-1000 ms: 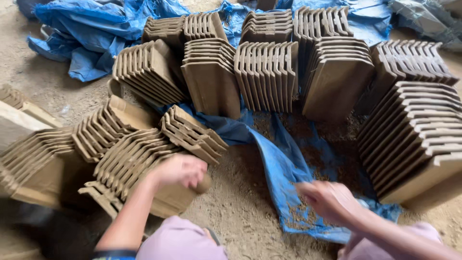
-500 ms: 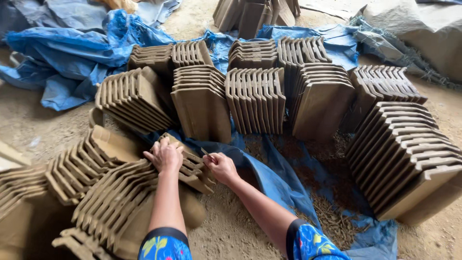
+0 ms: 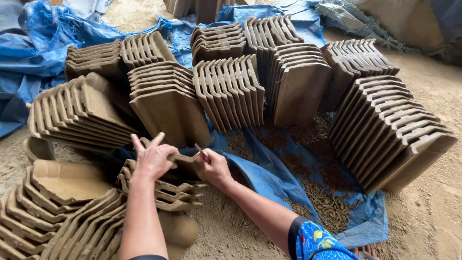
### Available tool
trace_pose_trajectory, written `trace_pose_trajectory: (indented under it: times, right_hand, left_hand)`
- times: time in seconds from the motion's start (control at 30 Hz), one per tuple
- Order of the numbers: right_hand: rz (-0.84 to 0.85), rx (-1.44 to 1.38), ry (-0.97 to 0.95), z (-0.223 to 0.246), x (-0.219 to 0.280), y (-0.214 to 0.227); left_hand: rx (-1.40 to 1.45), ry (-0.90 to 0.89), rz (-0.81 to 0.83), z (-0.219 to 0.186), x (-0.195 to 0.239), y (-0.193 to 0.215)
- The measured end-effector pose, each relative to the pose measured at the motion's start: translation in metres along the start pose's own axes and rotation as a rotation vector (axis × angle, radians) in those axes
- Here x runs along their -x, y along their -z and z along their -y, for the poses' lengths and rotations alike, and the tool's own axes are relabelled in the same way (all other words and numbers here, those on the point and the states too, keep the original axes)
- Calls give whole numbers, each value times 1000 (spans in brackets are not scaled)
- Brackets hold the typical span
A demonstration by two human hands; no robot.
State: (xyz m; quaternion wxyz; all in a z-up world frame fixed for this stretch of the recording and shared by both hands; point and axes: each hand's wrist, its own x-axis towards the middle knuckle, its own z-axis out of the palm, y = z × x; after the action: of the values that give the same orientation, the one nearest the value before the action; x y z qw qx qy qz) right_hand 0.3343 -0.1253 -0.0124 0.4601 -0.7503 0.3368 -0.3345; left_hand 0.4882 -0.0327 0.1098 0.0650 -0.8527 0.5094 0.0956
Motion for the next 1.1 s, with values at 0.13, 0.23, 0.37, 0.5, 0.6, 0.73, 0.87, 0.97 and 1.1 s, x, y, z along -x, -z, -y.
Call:
trace_pose_trajectory:
  times: [0.13, 0.23, 0.37, 0.5, 0.6, 0.73, 0.87, 0.97, 1.1]
  right_hand:
    - [-71, -60, -83, -2, -10, 7]
    - [-100, -76, -140, 0, -4, 19]
    - [-121, -87, -176, -10, 1, 30]
    - [-138, -79, -139, 73, 4, 60]
    - [-148, -16, 18, 150, 29, 111]
    - [-224, -415, 85, 133, 60, 193]
    - [-326, 414, -226, -51, 123, 253]
    - [136, 873, -386, -159, 221, 246]
    - [504, 1036, -317, -292, 292, 222]
  left_hand:
    - [-7, -179, -104, -15, -54, -40]
    - [25, -232, -71, -36, -61, -51]
    - [-12, -362, -201, -53, -58, -57]
    - [34, -413, -274, -49, -12, 8]
    - [181, -398, -332, -58, 50, 73]
    - [317, -345, -428, -75, 91, 114]
    - [445, -350, -577, -110, 114, 133]
    - [469, -357, -564, -166, 134, 141]
    - [427, -415, -529, -216, 127, 103]
